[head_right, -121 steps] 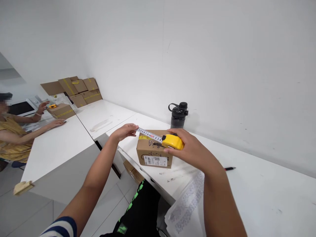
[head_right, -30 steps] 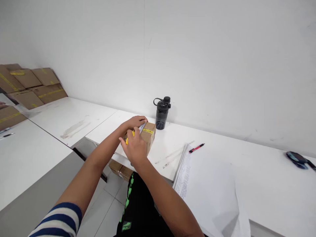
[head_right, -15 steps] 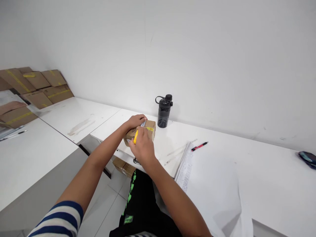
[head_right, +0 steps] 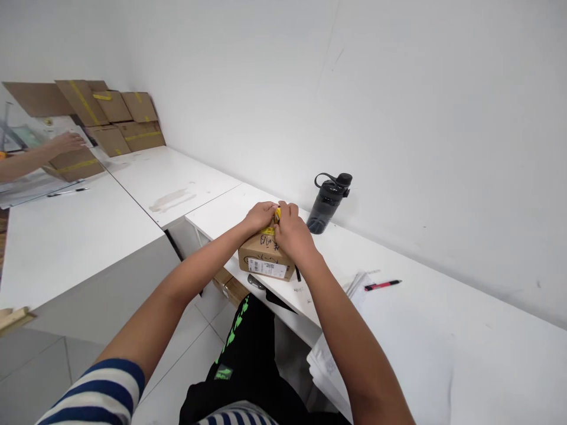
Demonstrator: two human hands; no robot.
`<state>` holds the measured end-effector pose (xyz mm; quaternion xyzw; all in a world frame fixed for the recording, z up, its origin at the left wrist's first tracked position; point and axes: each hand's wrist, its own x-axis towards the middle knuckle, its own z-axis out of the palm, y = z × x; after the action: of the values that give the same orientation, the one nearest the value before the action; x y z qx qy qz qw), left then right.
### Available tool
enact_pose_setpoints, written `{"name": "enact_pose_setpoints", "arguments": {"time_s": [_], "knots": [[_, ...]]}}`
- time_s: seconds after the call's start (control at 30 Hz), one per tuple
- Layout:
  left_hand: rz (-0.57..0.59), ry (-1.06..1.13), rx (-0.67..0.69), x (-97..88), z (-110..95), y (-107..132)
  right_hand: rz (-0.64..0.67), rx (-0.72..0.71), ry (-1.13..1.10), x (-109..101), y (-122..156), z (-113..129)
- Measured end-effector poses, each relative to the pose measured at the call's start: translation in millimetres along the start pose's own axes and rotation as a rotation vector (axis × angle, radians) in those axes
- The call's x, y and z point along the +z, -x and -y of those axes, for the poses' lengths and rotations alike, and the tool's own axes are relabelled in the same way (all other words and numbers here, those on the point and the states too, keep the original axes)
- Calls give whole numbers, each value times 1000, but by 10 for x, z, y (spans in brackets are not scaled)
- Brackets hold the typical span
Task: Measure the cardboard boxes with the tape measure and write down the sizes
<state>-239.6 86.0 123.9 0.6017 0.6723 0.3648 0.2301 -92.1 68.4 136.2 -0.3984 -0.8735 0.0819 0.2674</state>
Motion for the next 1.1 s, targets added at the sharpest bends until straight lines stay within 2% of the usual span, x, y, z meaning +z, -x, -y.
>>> {"name": "enact_pose_setpoints", "arguments": {"time_s": [0.1,0.2,0.27,0.33,0.4,0.47,0.53,0.63,0.7,0.77,0.83,0.9,0.97,1.03,1.1], "knots": [[-17,-30,15,37,6,-11,0,-8,-86,11,-91,-115],[-45,-93,-18,2,-3,-3,-54,29,-259,-41,-41,-261],[-45,-153,-30,-129,50,29,-139,86,-438,-105,70,-356],[-32,-133,-55,-328,198,82,-212,154,-682,-177,214,-438],[2,68,-81,-506,428,158,-258,229,-935,-243,354,-498],[-19,341,-72,-550,669,251,-279,305,-1139,-290,450,-531],[-99,511,-65,-405,843,336,-252,365,-1288,-315,482,-531],[-203,607,-105,45,911,404,-129,409,-1419,-332,426,-483],[-241,578,-122,310,842,417,-75,404,-1398,-355,364,-441],[-354,480,-114,411,718,435,-68,381,-1327,-401,321,-407],[-508,376,-92,325,558,484,-88,347,-1244,-473,311,-381],[-568,330,-42,116,360,576,-108,275,-1121,-565,328,-348],[-450,347,39,-118,122,701,-96,153,-955,-665,350,-295],[-210,376,132,-301,-133,830,-68,18,-775,-760,361,-227],[-67,340,205,-402,-355,929,-63,-88,-612,-840,359,-161]]}}
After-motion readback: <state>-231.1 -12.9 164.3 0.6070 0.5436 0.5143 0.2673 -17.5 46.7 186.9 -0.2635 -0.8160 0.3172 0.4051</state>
